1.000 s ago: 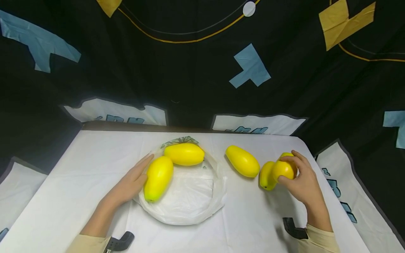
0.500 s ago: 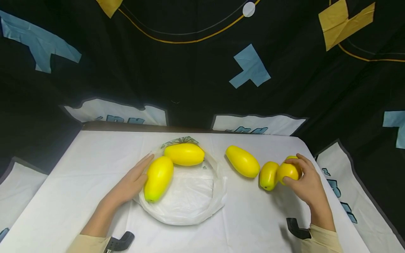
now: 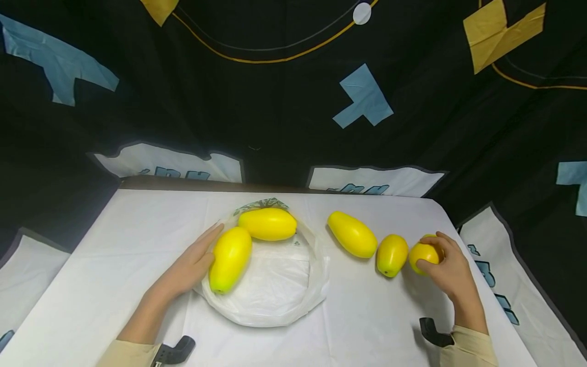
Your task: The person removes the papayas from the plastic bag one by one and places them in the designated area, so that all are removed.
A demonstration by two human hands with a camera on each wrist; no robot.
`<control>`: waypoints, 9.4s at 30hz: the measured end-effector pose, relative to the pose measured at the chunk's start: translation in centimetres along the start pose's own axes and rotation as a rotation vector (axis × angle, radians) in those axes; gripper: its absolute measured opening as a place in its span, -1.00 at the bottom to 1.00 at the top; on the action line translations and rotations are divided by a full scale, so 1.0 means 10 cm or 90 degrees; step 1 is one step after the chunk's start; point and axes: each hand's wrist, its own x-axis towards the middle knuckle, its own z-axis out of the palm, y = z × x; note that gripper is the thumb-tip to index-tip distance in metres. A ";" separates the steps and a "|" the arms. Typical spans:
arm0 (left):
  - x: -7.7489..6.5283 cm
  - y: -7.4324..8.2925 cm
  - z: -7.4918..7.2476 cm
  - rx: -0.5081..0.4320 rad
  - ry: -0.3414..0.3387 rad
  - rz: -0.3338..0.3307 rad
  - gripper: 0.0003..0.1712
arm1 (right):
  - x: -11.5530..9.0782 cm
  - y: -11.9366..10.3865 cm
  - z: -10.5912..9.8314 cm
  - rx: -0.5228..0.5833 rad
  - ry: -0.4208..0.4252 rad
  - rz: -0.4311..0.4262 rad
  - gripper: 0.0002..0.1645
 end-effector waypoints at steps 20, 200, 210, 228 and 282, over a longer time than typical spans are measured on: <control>0.00 -0.02 0.02 -0.001 0.001 -0.004 -0.33 | 0.07 0.29 0.18 0.012 -0.046 0.068 -0.32; -0.01 0.01 -0.02 0.003 0.004 0.038 -0.34 | -0.43 -2.47 2.04 0.079 -0.275 -0.354 -0.13; -0.01 -0.01 -0.01 0.006 -0.001 0.030 -0.34 | -0.48 -2.51 2.18 0.045 -0.291 -0.370 -0.09; -0.02 -0.02 -0.03 0.022 0.010 0.053 -0.35 | -0.53 -2.55 2.36 0.033 -0.293 -0.379 -0.09; -0.03 0.04 -0.04 0.029 0.000 0.017 -0.28 | -0.52 -2.35 1.94 0.047 -0.234 -0.350 -0.14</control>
